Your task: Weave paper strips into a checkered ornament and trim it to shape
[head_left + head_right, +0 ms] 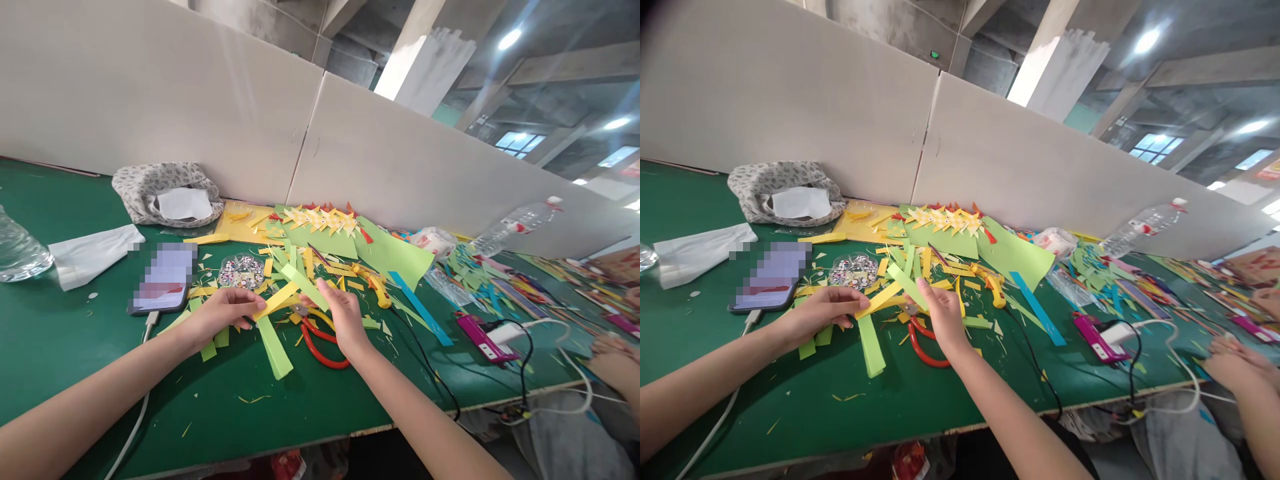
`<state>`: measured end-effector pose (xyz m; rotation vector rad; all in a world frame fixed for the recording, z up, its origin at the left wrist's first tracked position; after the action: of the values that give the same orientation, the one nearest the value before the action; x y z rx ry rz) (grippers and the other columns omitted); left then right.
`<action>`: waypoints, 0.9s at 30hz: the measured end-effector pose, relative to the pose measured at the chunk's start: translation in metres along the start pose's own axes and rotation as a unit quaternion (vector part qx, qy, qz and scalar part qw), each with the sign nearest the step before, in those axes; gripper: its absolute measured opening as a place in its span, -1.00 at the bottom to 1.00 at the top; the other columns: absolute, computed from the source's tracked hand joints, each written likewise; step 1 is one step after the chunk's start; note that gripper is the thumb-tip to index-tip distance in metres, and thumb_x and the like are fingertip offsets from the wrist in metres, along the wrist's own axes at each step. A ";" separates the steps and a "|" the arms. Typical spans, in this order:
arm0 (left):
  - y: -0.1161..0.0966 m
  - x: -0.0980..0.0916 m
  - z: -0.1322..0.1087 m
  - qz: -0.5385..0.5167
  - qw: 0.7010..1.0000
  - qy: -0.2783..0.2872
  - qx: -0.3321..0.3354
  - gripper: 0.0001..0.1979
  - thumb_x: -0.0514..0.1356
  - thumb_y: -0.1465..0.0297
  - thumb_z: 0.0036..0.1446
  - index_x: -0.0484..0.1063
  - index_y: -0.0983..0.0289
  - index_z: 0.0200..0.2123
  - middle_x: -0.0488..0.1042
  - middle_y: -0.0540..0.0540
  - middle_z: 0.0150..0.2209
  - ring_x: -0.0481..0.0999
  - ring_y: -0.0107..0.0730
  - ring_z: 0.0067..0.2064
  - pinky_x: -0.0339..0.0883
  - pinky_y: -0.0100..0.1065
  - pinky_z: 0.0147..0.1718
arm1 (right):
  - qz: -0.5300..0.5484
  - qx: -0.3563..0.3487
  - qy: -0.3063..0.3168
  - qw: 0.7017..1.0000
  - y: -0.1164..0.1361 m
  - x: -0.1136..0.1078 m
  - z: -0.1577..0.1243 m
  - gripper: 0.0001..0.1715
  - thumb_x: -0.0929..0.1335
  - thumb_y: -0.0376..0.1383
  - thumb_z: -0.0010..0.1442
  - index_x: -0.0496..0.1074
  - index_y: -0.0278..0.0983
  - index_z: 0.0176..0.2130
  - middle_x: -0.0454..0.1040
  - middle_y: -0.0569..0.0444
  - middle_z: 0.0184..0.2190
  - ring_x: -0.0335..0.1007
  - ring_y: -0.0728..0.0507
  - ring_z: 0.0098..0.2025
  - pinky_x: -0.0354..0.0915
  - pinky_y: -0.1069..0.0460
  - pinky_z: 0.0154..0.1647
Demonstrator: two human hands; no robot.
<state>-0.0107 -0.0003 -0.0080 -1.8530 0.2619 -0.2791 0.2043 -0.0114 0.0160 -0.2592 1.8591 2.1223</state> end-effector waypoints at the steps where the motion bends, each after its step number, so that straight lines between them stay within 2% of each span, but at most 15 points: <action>1: 0.001 0.000 0.000 -0.001 1.000 -0.002 0.003 -0.84 0.30 0.26 -0.13 0.54 0.21 -0.46 0.47 0.04 -0.38 0.38 -0.55 -0.50 0.35 -0.53 -0.49 | 0.006 0.007 0.007 1.000 0.001 0.001 -0.001 -0.49 0.28 0.08 0.06 0.47 -0.26 -0.58 0.46 0.07 -0.61 0.42 -0.15 -0.45 0.33 -0.02 -0.36; 4: 0.003 -0.001 0.001 -0.007 1.000 -0.008 0.010 -0.83 0.29 0.24 -0.13 0.53 0.21 -0.46 0.49 0.06 -0.34 0.41 -0.50 -0.44 0.36 -0.51 -0.47 | 0.045 0.029 0.042 0.998 0.006 0.005 -0.003 -0.62 0.36 0.00 0.01 0.52 -0.26 -0.50 0.53 0.05 -0.51 0.46 -0.16 -0.38 0.36 -0.04 -0.27; 7: 0.004 -0.002 0.001 -0.017 1.000 -0.021 0.014 -0.82 0.29 0.23 -0.13 0.52 0.21 -0.46 0.49 0.06 -0.34 0.43 -0.48 -0.41 0.37 -0.49 -0.45 | 0.058 0.039 0.072 0.995 0.008 0.010 -0.005 -0.66 0.39 -0.04 -0.02 0.54 -0.28 -0.42 0.56 0.00 -0.44 0.48 -0.18 -0.33 0.37 -0.08 -0.22; 16: 0.001 0.001 -0.001 -0.063 0.997 -0.035 -0.002 -0.82 0.30 0.28 -0.13 0.50 0.24 -0.41 0.49 0.08 -0.26 0.46 -0.44 -0.31 0.42 -0.44 -0.34 | 0.029 0.060 0.115 0.991 0.005 0.026 -0.016 -0.71 0.39 -0.08 -0.02 0.55 -0.25 -0.43 0.55 0.04 -0.46 0.47 -0.15 -0.37 0.34 -0.01 -0.28; 21: 0.001 -0.001 0.000 -0.073 0.996 -0.044 0.026 -0.76 0.34 0.34 -0.17 0.43 0.23 -0.37 0.46 0.02 -0.37 0.46 -0.45 -0.31 0.40 -0.47 -0.37 | 0.021 0.087 0.136 0.987 0.006 0.025 -0.014 -0.75 0.41 -0.12 -0.05 0.49 -0.27 -0.53 0.45 0.14 -0.58 0.34 -0.05 -0.51 0.23 0.07 -0.46; 27: 0.003 -0.003 0.002 -0.060 0.995 -0.041 0.066 -0.73 0.32 0.32 -0.13 0.35 0.23 -0.33 0.44 0.02 -0.38 0.46 -0.45 -0.31 0.38 -0.48 -0.42 | 0.041 0.108 0.157 0.981 0.010 0.020 -0.010 -0.71 0.42 -0.10 -0.08 0.38 -0.27 -0.49 0.43 0.14 -0.53 0.38 -0.07 -0.43 0.27 0.04 -0.36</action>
<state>-0.0129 0.0012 -0.0116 -1.7474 0.0740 -0.2954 0.1813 -0.0204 0.0173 -0.4985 2.2944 1.9997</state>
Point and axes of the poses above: each hand's wrist, its own z-axis towards the middle knuckle, its own x-axis out of the palm, y = z × x, the point moved 2 cm from there along z, towards the middle knuckle
